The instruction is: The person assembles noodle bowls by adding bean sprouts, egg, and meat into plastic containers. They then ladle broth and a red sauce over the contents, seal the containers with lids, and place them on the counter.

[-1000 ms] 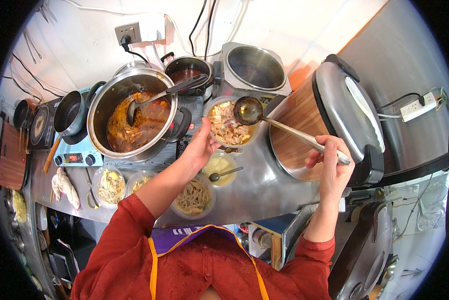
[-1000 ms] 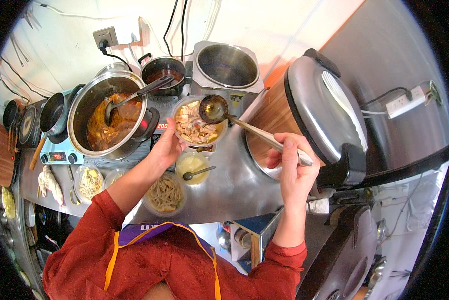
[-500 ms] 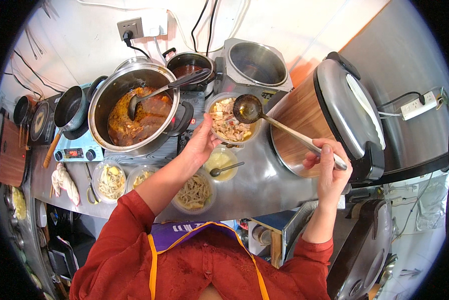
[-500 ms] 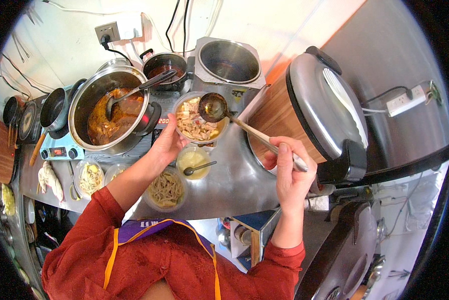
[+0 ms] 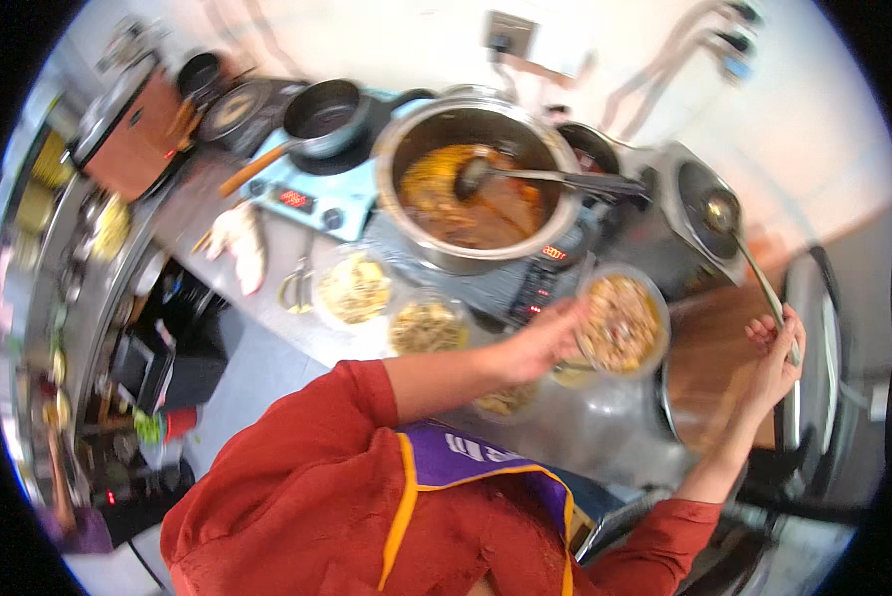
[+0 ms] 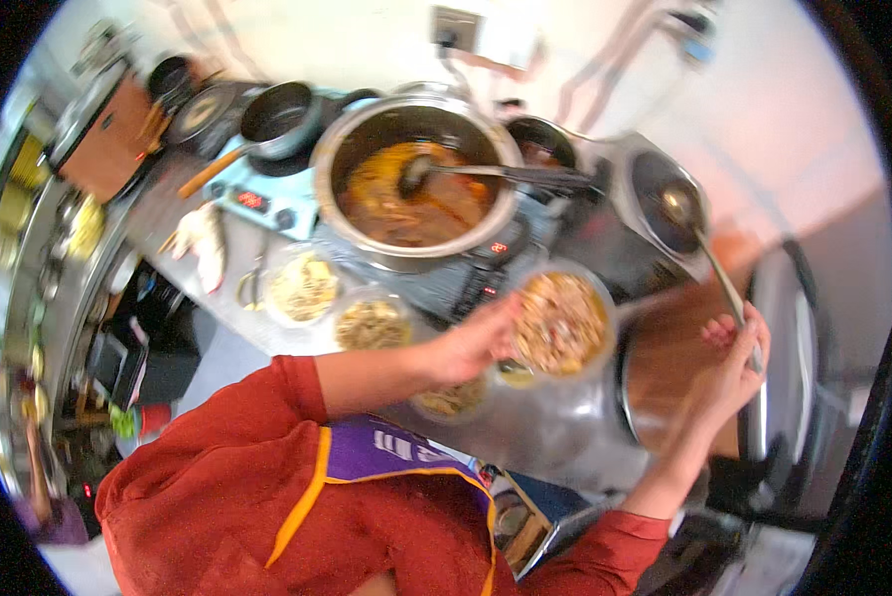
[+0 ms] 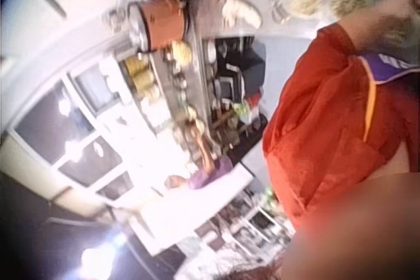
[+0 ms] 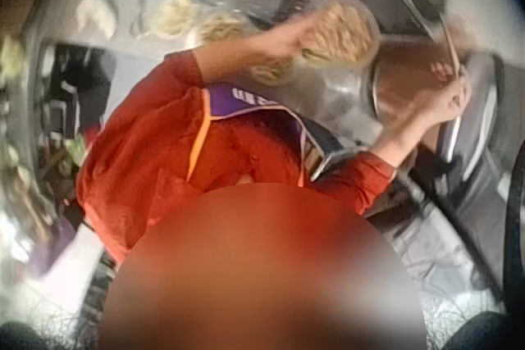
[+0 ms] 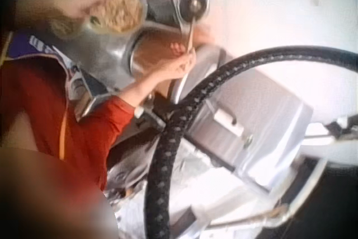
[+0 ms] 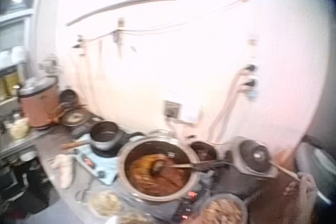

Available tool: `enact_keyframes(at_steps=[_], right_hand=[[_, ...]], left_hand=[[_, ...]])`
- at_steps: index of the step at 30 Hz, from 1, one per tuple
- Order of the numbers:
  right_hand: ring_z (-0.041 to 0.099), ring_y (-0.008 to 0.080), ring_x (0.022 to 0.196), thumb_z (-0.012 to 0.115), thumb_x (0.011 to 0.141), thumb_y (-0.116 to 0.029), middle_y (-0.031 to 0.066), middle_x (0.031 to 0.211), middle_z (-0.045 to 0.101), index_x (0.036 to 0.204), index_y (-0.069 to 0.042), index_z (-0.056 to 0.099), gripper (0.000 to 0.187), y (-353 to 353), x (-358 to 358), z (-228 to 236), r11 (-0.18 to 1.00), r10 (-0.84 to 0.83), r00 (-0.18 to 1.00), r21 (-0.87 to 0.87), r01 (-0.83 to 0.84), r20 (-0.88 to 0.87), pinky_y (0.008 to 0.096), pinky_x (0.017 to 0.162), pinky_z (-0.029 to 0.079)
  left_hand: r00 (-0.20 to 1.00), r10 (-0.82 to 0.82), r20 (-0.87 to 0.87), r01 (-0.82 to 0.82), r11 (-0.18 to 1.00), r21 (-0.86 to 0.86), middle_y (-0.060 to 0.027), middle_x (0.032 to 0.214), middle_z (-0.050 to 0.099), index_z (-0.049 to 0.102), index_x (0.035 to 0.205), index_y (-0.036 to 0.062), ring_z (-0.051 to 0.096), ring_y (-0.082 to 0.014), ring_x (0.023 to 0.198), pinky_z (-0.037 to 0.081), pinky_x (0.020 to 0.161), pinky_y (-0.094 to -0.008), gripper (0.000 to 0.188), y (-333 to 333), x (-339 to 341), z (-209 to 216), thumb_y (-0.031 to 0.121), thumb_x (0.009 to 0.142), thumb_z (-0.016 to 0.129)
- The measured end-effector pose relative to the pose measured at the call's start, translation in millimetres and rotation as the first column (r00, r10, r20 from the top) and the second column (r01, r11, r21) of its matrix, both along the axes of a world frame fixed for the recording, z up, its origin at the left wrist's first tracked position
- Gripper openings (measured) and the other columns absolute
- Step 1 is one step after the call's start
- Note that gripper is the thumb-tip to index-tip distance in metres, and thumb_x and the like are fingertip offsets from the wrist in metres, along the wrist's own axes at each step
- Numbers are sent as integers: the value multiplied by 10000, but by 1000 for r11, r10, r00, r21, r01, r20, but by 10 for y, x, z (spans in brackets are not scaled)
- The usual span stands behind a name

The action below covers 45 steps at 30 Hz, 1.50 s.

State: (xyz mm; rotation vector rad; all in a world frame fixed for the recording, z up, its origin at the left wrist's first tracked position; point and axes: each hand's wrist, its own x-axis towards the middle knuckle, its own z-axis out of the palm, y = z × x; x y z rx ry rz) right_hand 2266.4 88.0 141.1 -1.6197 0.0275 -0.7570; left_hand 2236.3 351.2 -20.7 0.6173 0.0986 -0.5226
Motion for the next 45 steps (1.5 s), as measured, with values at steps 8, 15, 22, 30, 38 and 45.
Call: enact_keyframes(at_steps=[8,15,22,30,38,45], right_hand=[[635,285,946,565,938,-70,134,1007,664,1057,-19,677,171,-200,855,-346,432,41,999,-901,-28,-11,352,829,491],[608,335,1026,554,959,-183,173,1110,648,1144,-31,635,253,-218,1045,-330,238,-45,976,-951,-196,-212,377,904,469],[581,276,990,614,906,-376,132,1093,597,1438,-132,384,630,1249,417,222,428,111,986,-902,62,121,404,836,485],[517,267,1170,385,875,-714,123,1365,475,1498,-168,249,839,4944,-2037,-621,305,781,-58,461,-834,-622,483,968,441],[402,280,1333,119,958,-645,144,1464,393,1452,0,289,830,7183,-3018,-987,-91,593,-592,685,-723,-546,404,1119,311],[421,266,1324,108,974,-615,125,1457,409,1455,-8,289,795,8797,-3265,-1397,-76,652,-612,764,-640,-448,387,1115,334]], left_hand=[[999,-6,-34,5,1000,-22,-12,1255,563,396,1363,99,558,-112,1129,466,935,-316,618,772,-807,1,501,927,570],[984,172,44,-172,985,-4,-20,1359,506,333,1445,86,497,-121,1205,432,972,-268,766,1955,-1458,54,545,887,588],[894,446,35,-446,895,-18,10,1331,522,392,1403,111,502,-99,1182,443,939,-267,711,3304,-2356,227,552,883,595],[778,628,-14,-627,776,-68,7,1284,550,452,1340,98,495,-95,1191,413,994,-318,584,4480,-3794,552,501,930,556],[542,821,-178,-820,563,99,-10,1254,560,480,1289,98,536,-124,1143,452,956,-314,522,5587,-4789,342,485,943,537],[537,841,-57,-836,540,92,-15,1372,496,402,1419,148,452,-130,1255,378,1024,-317,754,7074,-5113,84,673,882,477]])
